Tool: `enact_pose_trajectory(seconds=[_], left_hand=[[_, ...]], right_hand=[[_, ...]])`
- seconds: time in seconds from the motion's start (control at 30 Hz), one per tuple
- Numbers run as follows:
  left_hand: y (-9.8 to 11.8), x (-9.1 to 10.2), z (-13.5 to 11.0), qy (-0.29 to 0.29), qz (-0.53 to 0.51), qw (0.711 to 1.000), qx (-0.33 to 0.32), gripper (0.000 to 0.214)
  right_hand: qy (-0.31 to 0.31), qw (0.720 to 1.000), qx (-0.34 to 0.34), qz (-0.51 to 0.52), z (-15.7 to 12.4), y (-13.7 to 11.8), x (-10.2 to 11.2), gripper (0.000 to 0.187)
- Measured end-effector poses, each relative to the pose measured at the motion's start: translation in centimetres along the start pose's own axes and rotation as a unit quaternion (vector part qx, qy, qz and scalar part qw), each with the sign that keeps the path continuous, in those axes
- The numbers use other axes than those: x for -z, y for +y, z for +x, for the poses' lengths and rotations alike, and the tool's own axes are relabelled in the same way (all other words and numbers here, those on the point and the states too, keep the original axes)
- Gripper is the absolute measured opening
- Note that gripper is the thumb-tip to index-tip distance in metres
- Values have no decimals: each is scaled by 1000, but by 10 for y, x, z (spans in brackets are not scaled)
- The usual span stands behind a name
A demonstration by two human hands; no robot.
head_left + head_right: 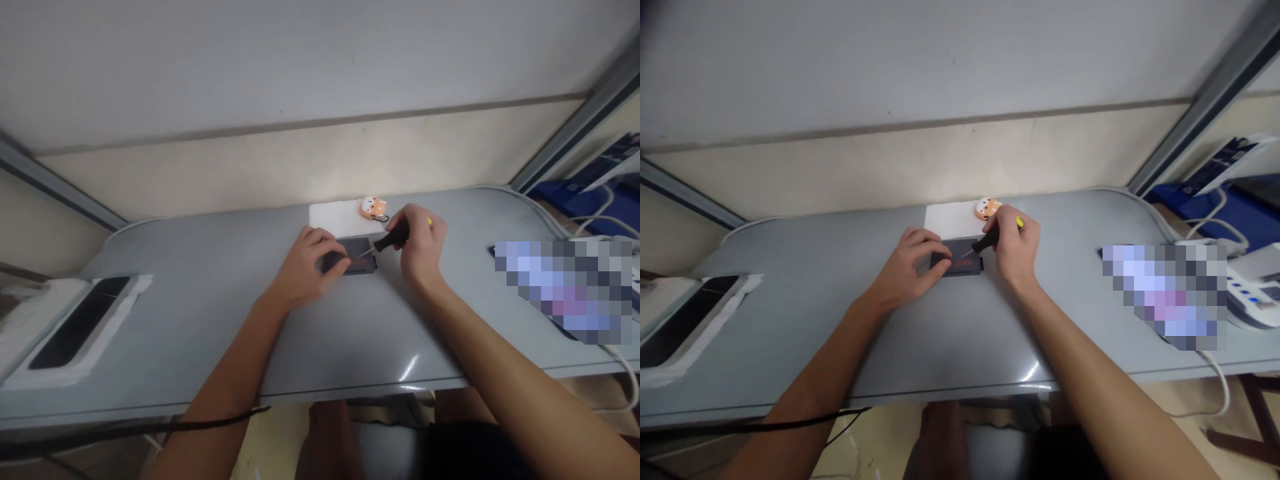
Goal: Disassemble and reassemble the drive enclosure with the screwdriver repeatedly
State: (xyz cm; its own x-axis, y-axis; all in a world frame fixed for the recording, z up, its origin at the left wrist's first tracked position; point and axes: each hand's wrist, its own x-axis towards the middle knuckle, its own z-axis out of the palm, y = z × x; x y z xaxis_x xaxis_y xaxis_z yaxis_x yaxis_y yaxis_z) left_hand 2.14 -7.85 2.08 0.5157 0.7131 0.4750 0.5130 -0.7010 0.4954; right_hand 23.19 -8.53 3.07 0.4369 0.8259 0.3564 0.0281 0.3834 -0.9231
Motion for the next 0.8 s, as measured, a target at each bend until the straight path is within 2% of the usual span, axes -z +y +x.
enact_pose_trajectory(seconds=[0.1, 0.23, 0.47, 0.57, 0.8], left_hand=[[-3, -4, -1, -6, -8, 1000, -4, 10], [-8, -9, 0, 5, -6, 1000, -5, 9], [-6, -9, 2, 10, -8, 1000, -18, 14], [-8, -6, 2, 15, 3, 1000, -2, 18], [-17, 1, 5, 73, 56, 995, 45, 20]], right_hand=[[56, 998, -37, 13, 6, 2, 1, 41], [93, 991, -89, 28, 11, 4, 2, 40], [109, 987, -113, 20, 15, 5, 2, 38], [117, 985, -126, 18, 17, 5, 4, 37], [160, 966, -193, 63, 26, 14, 10, 34]])
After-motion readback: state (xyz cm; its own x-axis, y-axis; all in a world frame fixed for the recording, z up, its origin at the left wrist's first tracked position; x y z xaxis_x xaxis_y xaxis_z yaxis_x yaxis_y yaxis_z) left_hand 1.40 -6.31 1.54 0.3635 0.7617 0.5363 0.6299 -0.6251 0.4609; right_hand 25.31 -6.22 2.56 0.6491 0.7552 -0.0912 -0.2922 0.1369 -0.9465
